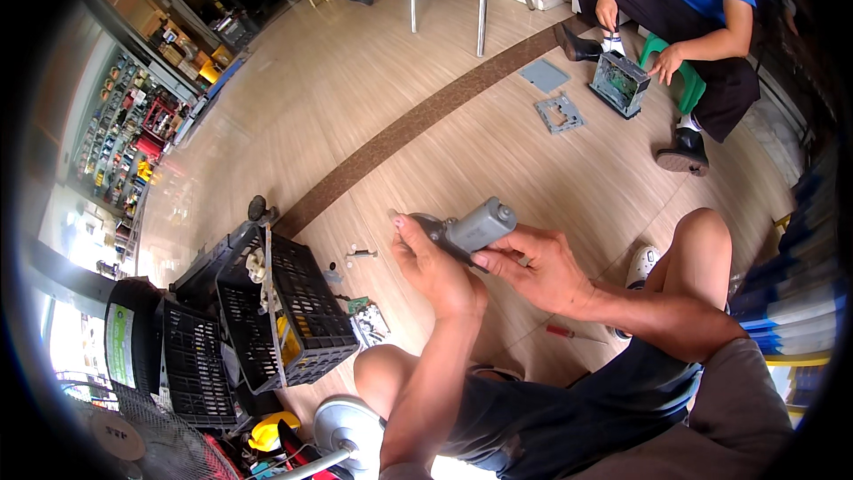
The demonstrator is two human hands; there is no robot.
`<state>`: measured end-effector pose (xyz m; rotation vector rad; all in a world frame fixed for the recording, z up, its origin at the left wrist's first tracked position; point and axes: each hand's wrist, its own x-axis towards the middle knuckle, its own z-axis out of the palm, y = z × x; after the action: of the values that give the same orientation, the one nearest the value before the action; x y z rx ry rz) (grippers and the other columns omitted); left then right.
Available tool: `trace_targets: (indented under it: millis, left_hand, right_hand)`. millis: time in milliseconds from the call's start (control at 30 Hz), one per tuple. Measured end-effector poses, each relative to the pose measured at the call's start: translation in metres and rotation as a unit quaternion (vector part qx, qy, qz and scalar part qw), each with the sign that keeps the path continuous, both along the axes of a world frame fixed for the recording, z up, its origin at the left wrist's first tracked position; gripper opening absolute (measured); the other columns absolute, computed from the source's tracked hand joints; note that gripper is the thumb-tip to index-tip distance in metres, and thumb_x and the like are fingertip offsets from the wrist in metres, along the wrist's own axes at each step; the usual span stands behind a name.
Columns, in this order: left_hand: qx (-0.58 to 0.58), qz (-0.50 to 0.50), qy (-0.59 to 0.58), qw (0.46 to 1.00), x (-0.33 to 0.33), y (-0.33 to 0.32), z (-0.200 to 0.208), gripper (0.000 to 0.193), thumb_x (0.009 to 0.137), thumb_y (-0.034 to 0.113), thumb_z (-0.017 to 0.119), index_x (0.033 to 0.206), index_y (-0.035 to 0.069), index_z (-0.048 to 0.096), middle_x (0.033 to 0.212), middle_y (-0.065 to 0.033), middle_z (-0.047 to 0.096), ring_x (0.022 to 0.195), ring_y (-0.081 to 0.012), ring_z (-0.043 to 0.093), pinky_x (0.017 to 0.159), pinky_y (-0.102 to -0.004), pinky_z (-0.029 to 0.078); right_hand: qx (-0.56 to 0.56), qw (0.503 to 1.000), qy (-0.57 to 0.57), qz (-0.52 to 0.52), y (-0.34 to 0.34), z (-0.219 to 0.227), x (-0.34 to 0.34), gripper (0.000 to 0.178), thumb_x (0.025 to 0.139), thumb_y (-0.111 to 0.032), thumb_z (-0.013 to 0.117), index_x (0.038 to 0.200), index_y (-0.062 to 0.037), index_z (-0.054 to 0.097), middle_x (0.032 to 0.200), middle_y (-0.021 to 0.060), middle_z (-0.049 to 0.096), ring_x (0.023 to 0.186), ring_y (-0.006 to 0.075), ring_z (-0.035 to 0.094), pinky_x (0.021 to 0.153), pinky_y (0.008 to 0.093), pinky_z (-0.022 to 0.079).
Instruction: The person sits on the floor and uses a red screwdriver to unscrew and remove a cap from a small grey cylindrical device. They manipulate the device and the screwdriver to access the internal components, then re-attach the cap and tighten it back down.
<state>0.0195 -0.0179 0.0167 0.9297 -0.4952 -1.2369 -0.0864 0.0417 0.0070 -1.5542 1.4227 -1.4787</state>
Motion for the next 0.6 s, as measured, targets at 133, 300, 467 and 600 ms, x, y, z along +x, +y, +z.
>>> trace_targets:
  millis: [133, 300, 467, 600]
  left_hand:
    - [0.009, -0.049, 0.003, 0.999, 0.009, -0.001, -0.006, 0.046, 0.102, 0.050, 0.052, 0.111, 0.006, 0.046, 0.099, -0.0066, 0.054, 0.088, -0.0176, 0.056, 0.076, -0.0343, 0.050]
    - [0.083, -0.112, 0.092, 0.986, 0.027, -0.008, -0.016, 0.052, 0.099, 0.060, 0.049, 0.112, 0.010, 0.051, 0.093, -0.0041, 0.058, 0.083, -0.0172, 0.060, 0.071, -0.0336, 0.051]
    - [0.093, -0.099, 0.131, 0.982, 0.045, -0.002, -0.001, 0.045, 0.094, 0.063, 0.055, 0.090, 0.018, 0.060, 0.079, 0.0009, 0.061, 0.069, -0.0116, 0.058, 0.057, -0.0264, 0.048]
    - [0.103, -0.083, 0.190, 0.973, 0.062, -0.001, 0.006, 0.043, 0.087, 0.062, 0.067, 0.091, 0.020, 0.061, 0.080, 0.0005, 0.063, 0.070, -0.0098, 0.060, 0.055, -0.0228, 0.050]
  right_hand:
    - [-0.004, 0.999, -0.010, 0.030, 0.001, 0.003, -0.002, 0.019, 0.089, -0.019, 0.075, 0.094, -0.0010, 0.071, 0.081, 0.0122, 0.070, 0.067, 0.0191, 0.068, 0.062, 0.0324, 0.053]
    - [-0.048, 0.997, -0.050, 0.014, -0.001, -0.013, -0.026, 0.021, 0.092, -0.021, 0.072, 0.096, -0.0010, 0.070, 0.084, 0.0081, 0.072, 0.071, 0.0134, 0.068, 0.065, 0.0300, 0.054]
    - [0.213, 0.946, 0.246, 0.005, -0.021, -0.134, -0.065, 0.021, 0.092, -0.023, 0.065, 0.092, -0.0030, 0.068, 0.088, 0.0170, 0.072, 0.079, 0.0284, 0.071, 0.073, 0.0400, 0.057]
    - [0.357, 0.787, 0.483, 0.139, 0.027, -0.262, -0.062, 0.041, 0.087, -0.036, 0.065, 0.115, -0.0068, 0.058, 0.108, 0.0184, 0.065, 0.099, 0.0361, 0.067, 0.078, 0.0525, 0.055]
